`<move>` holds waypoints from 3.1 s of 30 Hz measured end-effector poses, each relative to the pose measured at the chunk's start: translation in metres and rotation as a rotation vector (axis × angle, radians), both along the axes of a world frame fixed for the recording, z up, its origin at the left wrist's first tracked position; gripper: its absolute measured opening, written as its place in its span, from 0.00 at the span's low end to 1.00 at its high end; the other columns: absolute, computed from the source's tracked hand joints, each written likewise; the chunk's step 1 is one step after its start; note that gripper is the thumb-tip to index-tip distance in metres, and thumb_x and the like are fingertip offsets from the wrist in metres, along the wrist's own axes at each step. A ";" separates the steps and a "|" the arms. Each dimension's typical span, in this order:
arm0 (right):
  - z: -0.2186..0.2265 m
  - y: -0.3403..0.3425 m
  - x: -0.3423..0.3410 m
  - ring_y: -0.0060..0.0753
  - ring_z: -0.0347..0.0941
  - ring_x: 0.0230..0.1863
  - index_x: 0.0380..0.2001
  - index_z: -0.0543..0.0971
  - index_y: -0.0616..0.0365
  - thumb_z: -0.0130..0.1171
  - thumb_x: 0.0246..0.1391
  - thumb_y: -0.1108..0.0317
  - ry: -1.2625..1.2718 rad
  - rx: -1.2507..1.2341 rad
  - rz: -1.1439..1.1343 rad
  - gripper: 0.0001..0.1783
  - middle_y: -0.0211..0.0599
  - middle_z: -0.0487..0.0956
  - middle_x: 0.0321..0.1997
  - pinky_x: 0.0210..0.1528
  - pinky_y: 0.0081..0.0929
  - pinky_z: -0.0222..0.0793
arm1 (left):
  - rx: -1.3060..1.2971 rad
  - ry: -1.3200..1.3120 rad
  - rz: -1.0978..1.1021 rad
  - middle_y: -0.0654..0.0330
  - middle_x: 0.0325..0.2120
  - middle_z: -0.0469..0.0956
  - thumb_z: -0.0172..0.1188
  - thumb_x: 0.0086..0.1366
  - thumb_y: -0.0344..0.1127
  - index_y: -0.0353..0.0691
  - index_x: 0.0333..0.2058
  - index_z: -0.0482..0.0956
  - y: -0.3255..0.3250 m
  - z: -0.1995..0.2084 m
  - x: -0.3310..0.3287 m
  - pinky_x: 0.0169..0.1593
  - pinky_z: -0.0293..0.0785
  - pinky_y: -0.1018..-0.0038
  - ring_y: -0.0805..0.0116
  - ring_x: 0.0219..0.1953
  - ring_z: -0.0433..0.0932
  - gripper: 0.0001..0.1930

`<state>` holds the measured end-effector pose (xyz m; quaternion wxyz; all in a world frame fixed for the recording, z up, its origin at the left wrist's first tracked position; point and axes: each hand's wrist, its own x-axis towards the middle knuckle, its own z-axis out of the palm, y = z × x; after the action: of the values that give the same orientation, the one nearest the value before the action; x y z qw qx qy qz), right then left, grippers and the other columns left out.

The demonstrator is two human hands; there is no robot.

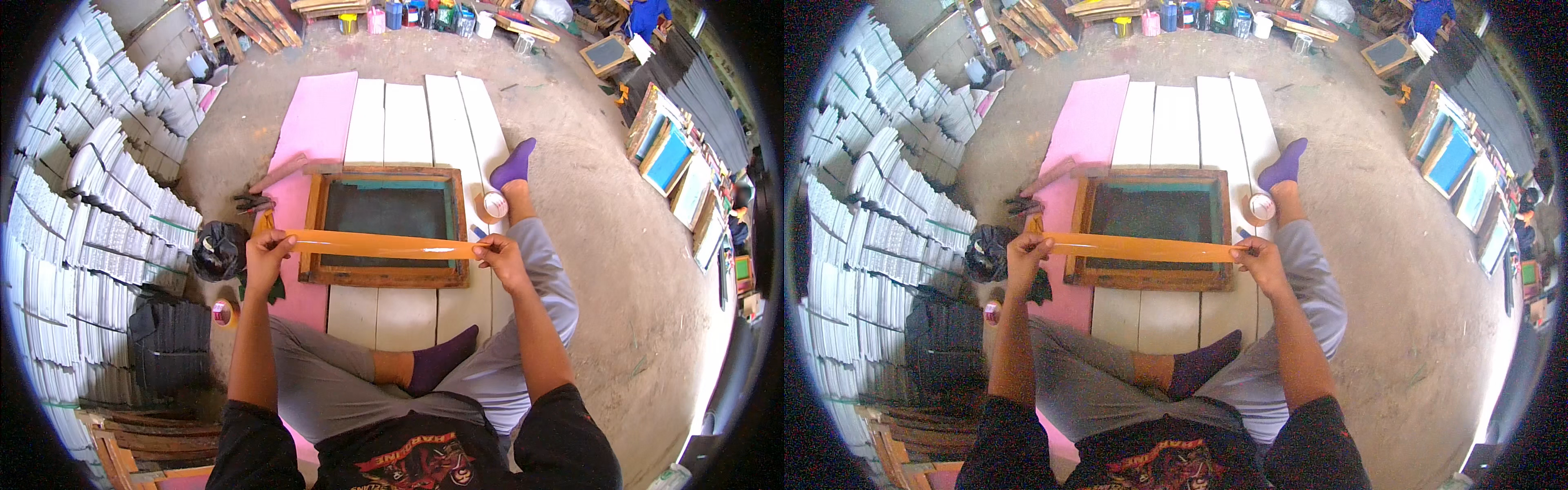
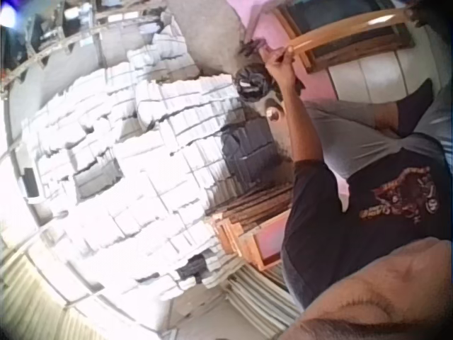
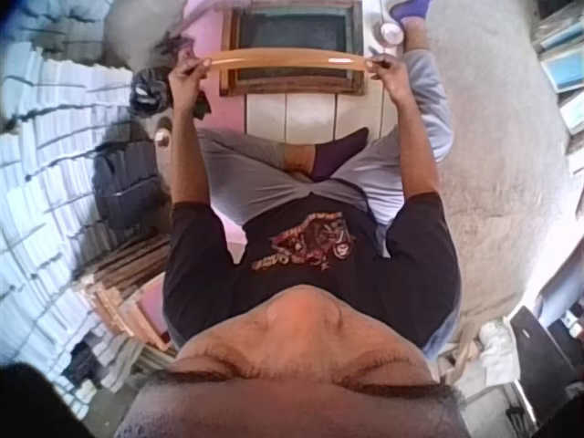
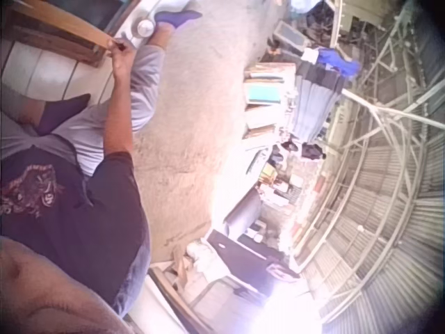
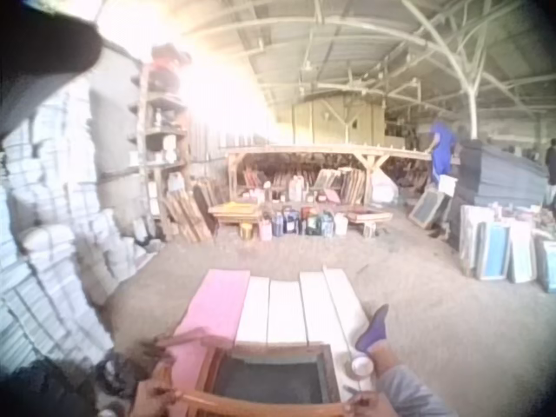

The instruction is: The person sits on the floor and applies orange tape to the edges of a wooden frame with a green surface. They repeatedly measure, align, and press the tape along each side, occasionally using a small tool to smooth or trim the tape. The frame remains on the floor during the process.

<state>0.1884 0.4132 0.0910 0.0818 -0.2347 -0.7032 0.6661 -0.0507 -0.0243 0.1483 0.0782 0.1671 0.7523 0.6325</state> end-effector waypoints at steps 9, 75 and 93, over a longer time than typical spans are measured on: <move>-0.015 -0.011 -0.006 0.20 0.75 0.29 0.37 0.81 0.63 0.67 0.58 0.69 -0.150 0.061 -0.069 0.09 0.31 0.81 0.30 0.30 0.20 0.74 | -0.143 -0.137 0.019 0.62 0.25 0.81 0.70 0.63 0.33 0.33 0.34 0.82 0.000 -0.059 -0.016 0.31 0.75 0.79 0.77 0.26 0.77 0.09; -0.049 -0.024 -0.012 0.33 0.80 0.34 0.40 0.85 0.66 0.63 0.55 0.78 -0.366 0.559 0.143 0.09 0.44 0.83 0.35 0.39 0.27 0.75 | -0.818 -0.290 -0.238 0.55 0.23 0.83 0.68 0.62 0.33 0.34 0.38 0.87 0.013 -0.071 -0.039 0.33 0.76 0.69 0.67 0.24 0.79 0.09; -0.039 -0.033 -0.017 0.54 0.79 0.42 0.43 0.87 0.48 0.60 0.57 0.63 -0.660 0.696 0.355 0.13 0.47 0.81 0.36 0.47 0.49 0.74 | -0.950 -0.198 -0.429 0.46 0.33 0.85 0.67 0.60 0.31 0.33 0.38 0.87 0.016 -0.076 -0.043 0.42 0.79 0.65 0.52 0.35 0.85 0.09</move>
<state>0.1716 0.3805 0.0518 -0.1858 -0.2685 -0.9008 0.2863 -0.0935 -0.0085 0.0718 0.3436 0.2027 0.8939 0.2044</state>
